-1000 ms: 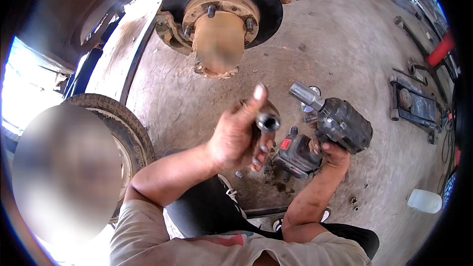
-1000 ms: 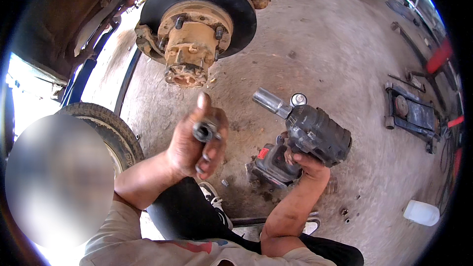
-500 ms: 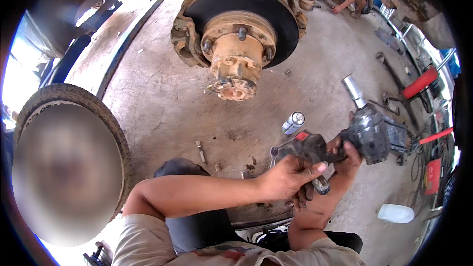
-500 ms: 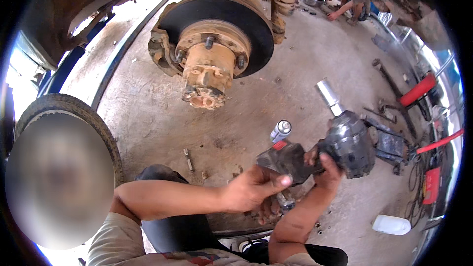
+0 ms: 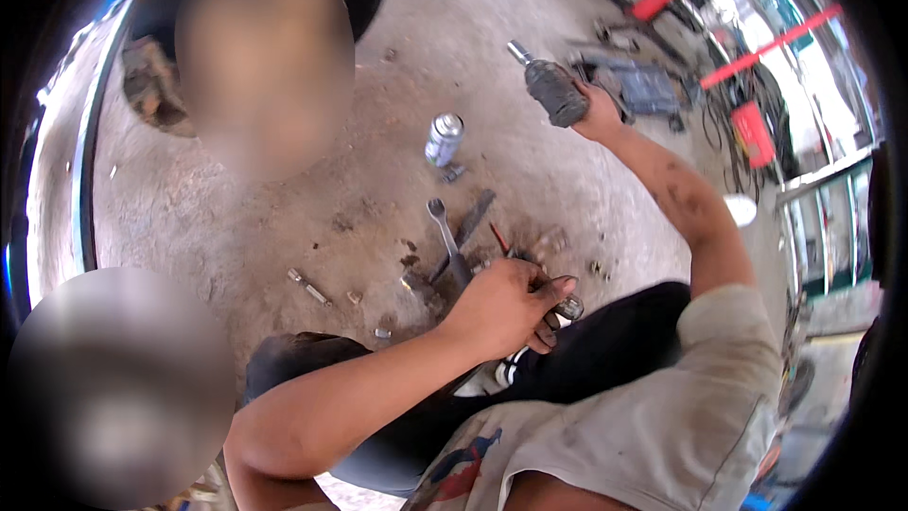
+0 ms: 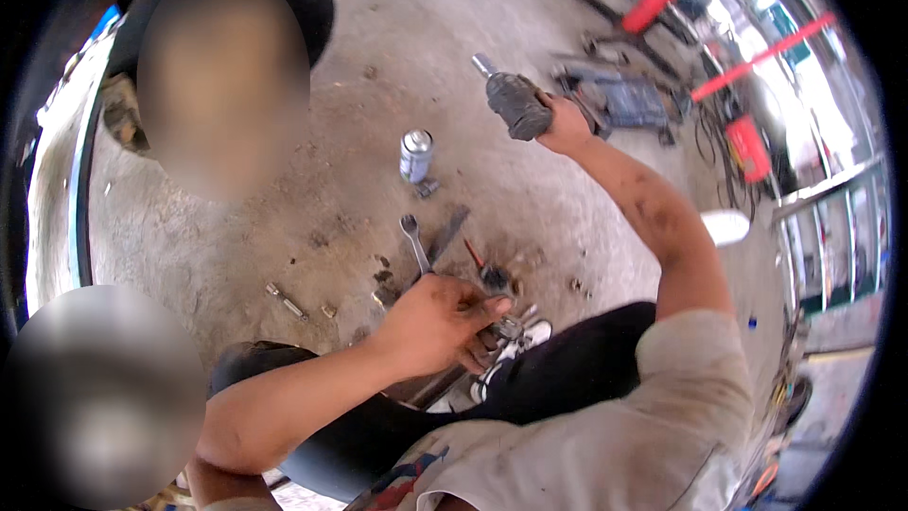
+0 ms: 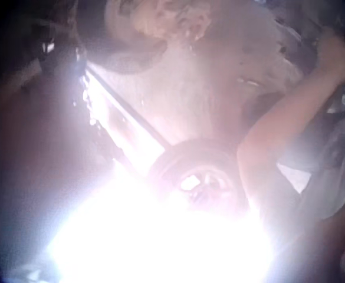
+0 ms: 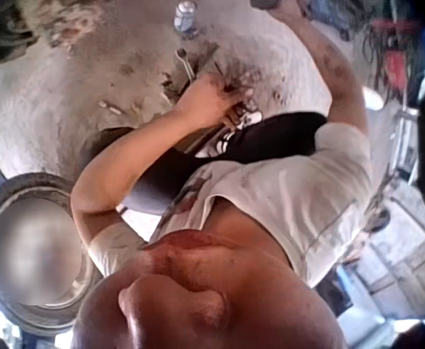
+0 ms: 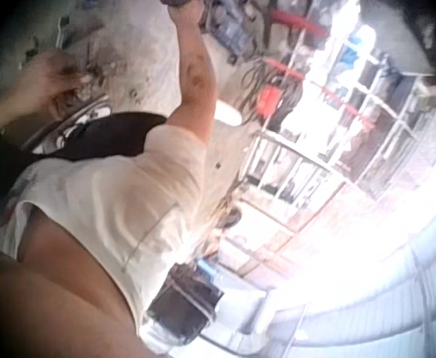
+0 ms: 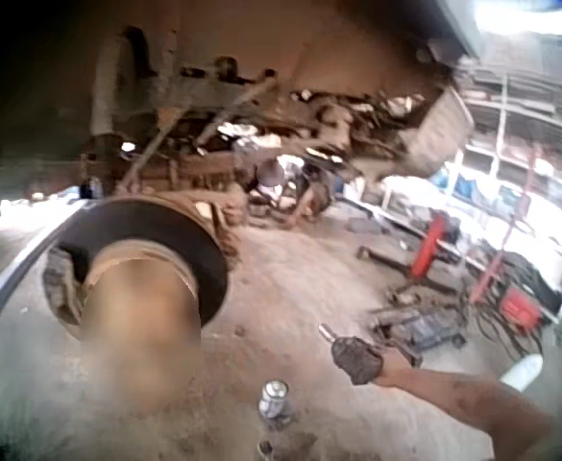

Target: The person uses a ratchet and an impact wrench to loosen and remove bolts from a vehicle's wheel hub. They then spray a small metal part with a lubricant and inspect it.

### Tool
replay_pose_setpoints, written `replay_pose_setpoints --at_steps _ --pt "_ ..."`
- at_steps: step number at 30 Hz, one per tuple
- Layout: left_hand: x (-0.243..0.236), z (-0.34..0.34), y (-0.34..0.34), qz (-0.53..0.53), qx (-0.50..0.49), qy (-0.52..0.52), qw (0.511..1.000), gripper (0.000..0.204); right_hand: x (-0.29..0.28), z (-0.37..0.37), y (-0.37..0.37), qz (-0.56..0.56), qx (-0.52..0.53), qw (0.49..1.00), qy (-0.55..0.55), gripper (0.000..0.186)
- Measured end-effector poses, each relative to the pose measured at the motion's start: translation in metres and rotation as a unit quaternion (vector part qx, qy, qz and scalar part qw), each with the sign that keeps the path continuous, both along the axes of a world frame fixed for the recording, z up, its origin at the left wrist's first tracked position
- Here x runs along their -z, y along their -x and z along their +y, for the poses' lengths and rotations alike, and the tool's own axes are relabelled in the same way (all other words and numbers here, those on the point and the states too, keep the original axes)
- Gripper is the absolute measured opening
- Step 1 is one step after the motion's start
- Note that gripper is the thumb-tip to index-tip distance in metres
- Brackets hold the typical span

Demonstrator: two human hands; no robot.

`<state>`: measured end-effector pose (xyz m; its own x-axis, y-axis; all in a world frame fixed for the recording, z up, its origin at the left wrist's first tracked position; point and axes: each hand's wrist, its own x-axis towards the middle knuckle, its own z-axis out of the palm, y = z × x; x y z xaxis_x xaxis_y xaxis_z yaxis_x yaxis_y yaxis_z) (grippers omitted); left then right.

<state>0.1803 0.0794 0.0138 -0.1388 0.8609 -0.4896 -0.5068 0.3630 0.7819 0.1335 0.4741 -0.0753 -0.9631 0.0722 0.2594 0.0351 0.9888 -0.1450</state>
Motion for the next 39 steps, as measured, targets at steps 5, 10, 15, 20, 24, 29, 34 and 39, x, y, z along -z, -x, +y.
replay_pose_setpoints --at_steps 5,10,15,20,24,29,34,39 --pt "0.006 -0.02 -0.005 0.074 0.06 0.062 0.994 0.033 0.093 0.037 -0.075 -0.246 0.037 0.958 -0.143 0.066" --pt "0.0 -0.025 0.001 0.088 0.079 0.151 0.981 0.027 0.163 0.061 -0.145 -0.324 0.035 0.934 -0.149 0.078" --pt "0.001 -0.018 0.005 0.216 0.095 0.115 0.965 0.027 0.198 0.084 -0.166 -0.368 0.062 0.909 -0.183 0.066" --pt "-0.01 -0.002 0.005 0.404 0.224 0.108 0.88 0.027 0.183 0.03 -0.06 -0.41 0.033 0.86 -0.301 0.022" --pt "0.0 -0.008 -0.012 0.47 0.258 0.118 0.836 0.024 0.124 -0.088 0.057 -0.225 -0.027 0.971 0.069 0.117" --pt "0.017 -0.012 -0.017 0.488 0.255 0.145 0.822 0.023 0.148 -0.117 0.119 -0.147 0.018 0.985 0.093 0.076" --pt "0.0 -0.034 -0.034 0.426 0.218 0.244 0.843 0.024 0.147 -0.121 0.154 -0.08 -0.029 0.988 0.131 0.051" --pt "0.005 -0.027 -0.02 0.196 0.038 0.282 0.938 0.019 0.159 0.052 0.122 -0.031 0.003 0.999 0.016 0.038"
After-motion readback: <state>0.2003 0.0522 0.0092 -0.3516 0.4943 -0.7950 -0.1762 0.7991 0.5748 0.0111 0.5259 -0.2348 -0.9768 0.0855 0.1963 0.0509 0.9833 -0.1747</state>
